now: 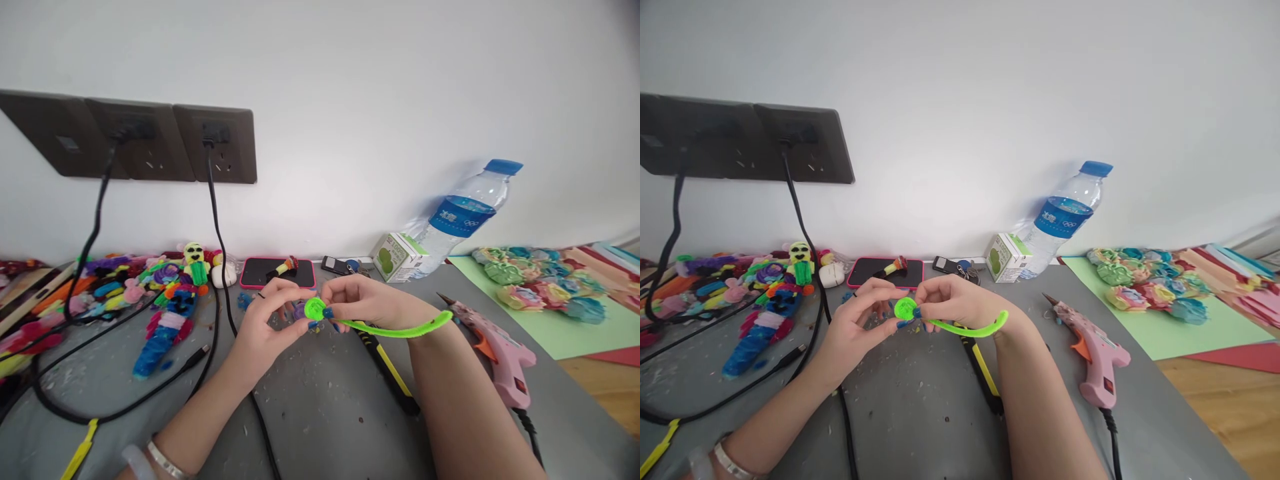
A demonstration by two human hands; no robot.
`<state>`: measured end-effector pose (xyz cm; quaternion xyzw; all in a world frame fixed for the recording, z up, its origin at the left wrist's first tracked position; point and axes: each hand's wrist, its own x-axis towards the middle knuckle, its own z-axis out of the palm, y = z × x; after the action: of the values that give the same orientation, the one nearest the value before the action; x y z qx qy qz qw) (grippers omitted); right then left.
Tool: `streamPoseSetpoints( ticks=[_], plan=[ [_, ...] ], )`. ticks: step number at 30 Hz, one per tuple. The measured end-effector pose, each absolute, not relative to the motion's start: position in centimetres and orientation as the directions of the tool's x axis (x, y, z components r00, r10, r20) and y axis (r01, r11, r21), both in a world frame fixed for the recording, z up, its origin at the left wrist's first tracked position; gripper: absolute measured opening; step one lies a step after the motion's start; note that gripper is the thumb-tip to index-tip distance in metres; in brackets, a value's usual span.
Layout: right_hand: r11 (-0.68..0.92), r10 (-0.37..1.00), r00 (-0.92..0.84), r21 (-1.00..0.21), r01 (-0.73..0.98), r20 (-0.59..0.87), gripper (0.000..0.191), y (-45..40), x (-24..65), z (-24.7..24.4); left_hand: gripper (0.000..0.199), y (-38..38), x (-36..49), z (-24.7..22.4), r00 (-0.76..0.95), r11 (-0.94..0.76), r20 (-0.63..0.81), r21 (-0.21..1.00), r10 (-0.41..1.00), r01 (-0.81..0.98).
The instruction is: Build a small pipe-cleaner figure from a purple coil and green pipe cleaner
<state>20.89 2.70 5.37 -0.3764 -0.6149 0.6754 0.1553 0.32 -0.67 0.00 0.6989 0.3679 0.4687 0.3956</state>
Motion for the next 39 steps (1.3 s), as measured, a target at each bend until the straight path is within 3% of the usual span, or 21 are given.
streamPoseSetpoints(
  ticks=[18,28,39],
  plan=[
    [-0.197,0.648,-0.682,-0.94,0.279,-0.338,0.017,2.8,21.0,5.2,0.021,-0.9,0.6,0.7,0.352,-0.417,0.345,0.896,0.87,0.152],
    [-0.241,0.678,-0.642,-0.933,0.266,-0.358,0.027,2.5,21.4,6.0,0.02,-0.9,0.3,0.4,0.266,-0.402,0.353,0.901,0.897,0.16],
    [-0.165,0.71,-0.64,-0.953,0.254,-0.293,0.027,2.3,20.9,6.4,0.021,-1.1,0.5,0.6,0.246,-0.39,0.349,0.91,0.904,0.141]
  ],
)
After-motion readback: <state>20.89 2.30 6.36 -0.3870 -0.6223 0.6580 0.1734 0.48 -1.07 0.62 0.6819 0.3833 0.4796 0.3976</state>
